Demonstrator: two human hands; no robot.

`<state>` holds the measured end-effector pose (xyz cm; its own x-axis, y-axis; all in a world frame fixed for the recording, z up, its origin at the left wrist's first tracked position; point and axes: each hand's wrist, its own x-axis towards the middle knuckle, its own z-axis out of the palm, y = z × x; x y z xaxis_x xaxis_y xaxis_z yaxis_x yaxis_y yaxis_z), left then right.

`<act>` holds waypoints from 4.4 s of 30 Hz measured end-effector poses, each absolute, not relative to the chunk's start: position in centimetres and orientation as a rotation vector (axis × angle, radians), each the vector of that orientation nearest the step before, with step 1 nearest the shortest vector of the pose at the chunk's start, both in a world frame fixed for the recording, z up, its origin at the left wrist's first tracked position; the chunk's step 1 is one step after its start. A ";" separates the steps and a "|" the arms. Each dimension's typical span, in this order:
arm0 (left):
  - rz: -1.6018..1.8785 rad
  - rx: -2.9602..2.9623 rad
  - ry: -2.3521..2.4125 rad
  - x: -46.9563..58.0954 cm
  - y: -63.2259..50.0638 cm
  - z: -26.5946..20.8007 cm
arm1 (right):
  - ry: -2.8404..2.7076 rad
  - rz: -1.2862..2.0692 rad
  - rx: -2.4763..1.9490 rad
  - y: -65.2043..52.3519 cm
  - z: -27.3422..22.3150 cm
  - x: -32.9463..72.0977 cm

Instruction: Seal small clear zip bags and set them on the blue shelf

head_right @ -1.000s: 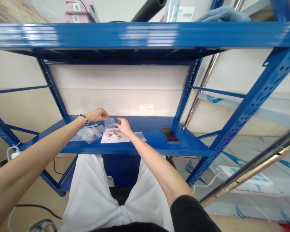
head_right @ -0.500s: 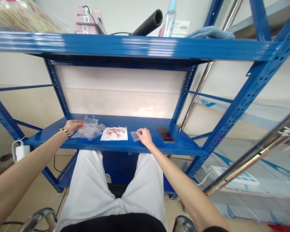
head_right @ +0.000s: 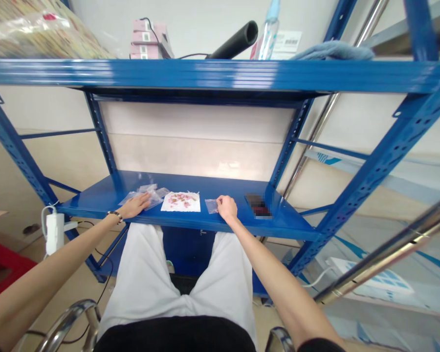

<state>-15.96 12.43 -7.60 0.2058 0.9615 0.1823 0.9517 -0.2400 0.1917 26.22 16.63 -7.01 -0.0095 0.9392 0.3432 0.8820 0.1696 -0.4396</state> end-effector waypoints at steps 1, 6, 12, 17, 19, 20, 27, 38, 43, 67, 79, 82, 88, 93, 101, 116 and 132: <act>0.379 2.392 1.912 -16.0 12.3 -8.1 | -1.903 0.126 -1.694 16.3 -7.0 26.3; 0.371 2.350 1.920 -16.6 12.9 -9.3 | -2.051 0.038 -1.470 14.1 -7.7 27.0; 0.725 2.371 2.025 -14.9 13.8 -6.5 | -1.932 0.102 -1.607 13.7 -7.4 27.3; 1.549 2.073 1.898 -7.0 8.3 -3.8 | -1.848 0.161 -1.424 10.1 -5.8 24.2; 1.566 2.009 1.648 -3.0 4.6 -5.0 | -1.757 0.355 -1.187 6.9 -5.6 22.3; 1.487 2.011 1.516 -1.3 2.7 -6.0 | -1.683 0.515 -1.104 5.1 -5.7 21.5; 1.055 1.560 1.019 3.0 -4.9 -10.7 | -1.014 1.475 -1.087 -2.8 -9.0 19.5; 0.999 1.243 1.174 -0.1 -5.0 -9.4 | -1.002 1.539 -1.029 -2.1 -9.9 20.2; 1.038 1.165 1.113 -0.1 -5.1 -10.1 | -1.134 1.568 -1.053 -2.2 -9.8 20.8; 0.996 1.377 1.075 0.7 -3.8 -9.8 | -1.863 0.972 -0.919 -2.9 -9.8 18.6; 1.055 1.498 1.017 0.7 -4.6 -10.5 | -1.599 1.286 -0.956 -4.0 -10.5 17.9; 1.043 1.473 1.010 0.7 -4.1 -10.7 | -1.577 1.331 -0.973 -3.6 -10.5 18.1; 1.028 1.459 1.035 0.7 -3.5 -10.5 | -1.614 1.346 -0.947 -2.5 -10.7 18.6; 1.054 1.500 1.021 0.8 -4.5 -9.6 | -1.646 1.334 -0.944 -2.5 -10.9 18.8; 1.068 1.524 1.009 0.8 -4.0 -10.3 | -1.691 1.269 -0.960 -2.5 -10.8 18.9; 1.036 1.551 1.001 0.9 -4.1 -10.2 | -1.685 1.225 -1.015 -3.1 -10.0 18.7; 1.001 1.839 1.142 0.9 -4.1 -10.2 | -1.729 1.161 -0.984 -3.0 -9.9 18.8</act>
